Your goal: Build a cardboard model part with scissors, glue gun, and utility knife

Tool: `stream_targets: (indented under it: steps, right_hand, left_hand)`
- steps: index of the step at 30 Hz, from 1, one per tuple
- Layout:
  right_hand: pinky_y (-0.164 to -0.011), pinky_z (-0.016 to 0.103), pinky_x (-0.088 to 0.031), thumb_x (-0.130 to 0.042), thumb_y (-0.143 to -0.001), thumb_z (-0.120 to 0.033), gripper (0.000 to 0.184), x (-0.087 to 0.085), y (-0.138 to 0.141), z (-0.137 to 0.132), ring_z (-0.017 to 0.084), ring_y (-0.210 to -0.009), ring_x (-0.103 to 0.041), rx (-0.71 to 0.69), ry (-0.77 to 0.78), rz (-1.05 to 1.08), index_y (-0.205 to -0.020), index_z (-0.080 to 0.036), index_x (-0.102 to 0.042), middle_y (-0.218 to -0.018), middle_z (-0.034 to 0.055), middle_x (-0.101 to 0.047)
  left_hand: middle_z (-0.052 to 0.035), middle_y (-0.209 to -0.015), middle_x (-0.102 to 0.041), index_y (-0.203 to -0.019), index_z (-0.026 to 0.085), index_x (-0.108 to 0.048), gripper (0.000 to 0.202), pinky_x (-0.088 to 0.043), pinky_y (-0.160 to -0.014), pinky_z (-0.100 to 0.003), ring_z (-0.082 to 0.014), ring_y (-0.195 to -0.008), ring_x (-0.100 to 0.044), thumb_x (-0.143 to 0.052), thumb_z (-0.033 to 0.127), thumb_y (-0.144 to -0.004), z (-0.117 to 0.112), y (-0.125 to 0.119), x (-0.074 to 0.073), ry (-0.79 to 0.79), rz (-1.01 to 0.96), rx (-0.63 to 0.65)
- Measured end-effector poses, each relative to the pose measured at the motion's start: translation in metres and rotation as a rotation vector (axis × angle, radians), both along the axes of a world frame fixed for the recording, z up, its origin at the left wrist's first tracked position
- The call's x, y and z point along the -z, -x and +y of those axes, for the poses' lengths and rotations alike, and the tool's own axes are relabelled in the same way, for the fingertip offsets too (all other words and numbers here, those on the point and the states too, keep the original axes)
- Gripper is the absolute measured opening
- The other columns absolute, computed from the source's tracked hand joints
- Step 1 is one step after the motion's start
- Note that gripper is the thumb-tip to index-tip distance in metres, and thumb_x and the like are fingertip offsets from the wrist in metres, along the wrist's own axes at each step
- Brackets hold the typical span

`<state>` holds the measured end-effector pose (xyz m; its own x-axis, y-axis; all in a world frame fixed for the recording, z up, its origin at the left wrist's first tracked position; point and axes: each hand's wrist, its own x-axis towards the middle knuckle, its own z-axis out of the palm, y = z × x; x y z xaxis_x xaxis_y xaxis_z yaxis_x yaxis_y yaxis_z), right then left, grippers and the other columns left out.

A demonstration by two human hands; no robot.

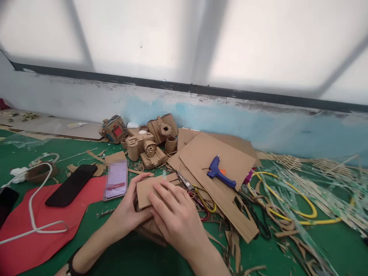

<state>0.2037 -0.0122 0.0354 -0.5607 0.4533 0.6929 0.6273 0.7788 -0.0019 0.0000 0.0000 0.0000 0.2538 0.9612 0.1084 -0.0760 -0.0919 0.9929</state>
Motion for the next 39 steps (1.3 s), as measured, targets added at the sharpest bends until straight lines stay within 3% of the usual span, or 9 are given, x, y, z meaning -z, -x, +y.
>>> stream_targets:
  steps: [6,9,11,13,17,23,29,34,39]
  right_hand:
    - [-0.109,0.048,-0.058,-0.055,-0.11,-0.02,0.04,-0.006,-0.005,0.0,0.031,-0.14,-0.066,0.0,0.004,0.015,-0.148,-0.022,-0.063,-0.149,0.0127,-0.073]
    - [-0.113,0.047,-0.055,-0.052,-0.113,-0.025,0.044,-0.001,-0.038,0.008,0.032,-0.146,-0.061,0.198,0.021,0.155,-0.156,-0.02,-0.054,-0.157,0.0195,-0.064]
    - [-0.102,0.047,-0.059,-0.053,-0.113,-0.028,0.034,0.009,-0.067,0.015,0.032,-0.126,-0.073,0.405,0.028,0.179,-0.145,-0.02,-0.062,-0.137,0.0183,-0.075]
    - [-0.082,0.045,-0.06,-0.057,-0.11,-0.028,0.019,0.021,-0.092,0.019,0.032,-0.096,-0.08,0.517,0.14,-0.04,-0.123,-0.022,-0.071,-0.112,0.0121,-0.082]
    - [-0.076,0.043,-0.054,-0.073,-0.1,-0.025,0.01,0.038,-0.105,0.017,0.036,-0.099,-0.078,0.699,0.327,-0.472,-0.109,-0.021,-0.076,-0.103,0.0117,-0.082]
    - [-0.079,0.04,-0.051,-0.07,-0.1,-0.022,0.008,0.034,-0.087,0.018,0.034,-0.102,-0.078,0.744,0.364,-0.531,-0.104,-0.018,-0.076,-0.106,0.0147,-0.081]
    - [-0.07,0.036,-0.049,-0.066,-0.098,-0.024,0.008,0.038,-0.102,0.022,0.032,-0.088,-0.08,0.735,0.439,-0.425,-0.097,-0.02,-0.074,-0.095,0.0114,-0.083]
    - [-0.069,0.037,-0.05,-0.061,-0.097,-0.035,0.02,0.046,-0.119,0.023,0.034,-0.09,-0.082,0.714,0.647,-0.099,-0.105,-0.024,-0.076,-0.101,0.0104,-0.086]
    - [-0.073,0.041,-0.058,-0.063,-0.09,-0.055,0.039,0.039,-0.121,0.025,0.033,-0.087,-0.08,0.546,0.751,0.319,-0.107,-0.023,-0.077,-0.1,0.0116,-0.086]
  left_hand:
    - [-0.0135,-0.18,-0.035,-0.164,0.038,-0.037,0.093,-0.042,-0.13,-0.056,-0.041,-0.164,-0.039,-0.091,0.041,-0.088,-0.002,0.009,0.006,-0.163,0.033,-0.016]
    - [-0.0084,-0.184,-0.026,-0.166,0.044,-0.039,0.094,-0.037,-0.133,-0.061,-0.0425,-0.168,-0.03,-0.092,0.04,-0.088,-0.004,0.018,0.004,-0.327,0.16,-0.098]
    - [-0.0059,-0.183,-0.03,-0.163,0.047,-0.047,0.086,-0.037,-0.133,-0.064,-0.0434,-0.168,-0.029,-0.091,0.04,-0.089,-0.005,0.025,-0.002,-0.481,0.31,-0.114]
    - [-0.0074,-0.177,-0.043,-0.162,0.045,-0.052,0.074,-0.039,-0.131,-0.065,-0.0422,-0.166,-0.034,-0.084,0.04,-0.096,-0.004,0.031,-0.008,-0.681,0.463,-0.074]
    - [-0.0116,-0.157,-0.067,-0.158,0.032,-0.057,0.05,-0.048,-0.127,-0.059,-0.035,-0.155,-0.053,-0.065,0.035,-0.109,0.003,0.032,-0.015,-0.962,0.65,-0.03]
    - [-0.0126,-0.158,-0.065,-0.145,0.03,-0.067,0.036,-0.058,-0.118,-0.052,-0.0337,-0.148,-0.061,-0.056,0.041,-0.113,-0.004,0.028,-0.018,-0.808,0.624,-0.135]
    - [-0.0128,-0.153,-0.07,-0.137,0.026,-0.072,0.032,-0.06,-0.114,-0.046,-0.0312,-0.141,-0.068,-0.058,0.039,-0.112,-0.01,0.026,-0.022,-0.644,0.529,-0.216]
    - [-0.0107,-0.148,-0.074,-0.132,0.027,-0.073,0.031,-0.058,-0.115,-0.042,-0.0295,-0.142,-0.067,-0.061,0.045,-0.111,-0.011,0.032,-0.023,-0.573,0.4,-0.282]
    - [-0.0082,-0.149,-0.074,-0.133,0.03,-0.073,0.035,-0.059,-0.114,-0.037,-0.0272,-0.142,-0.068,-0.058,0.053,-0.111,-0.012,0.038,-0.027,-0.617,0.39,-0.249]
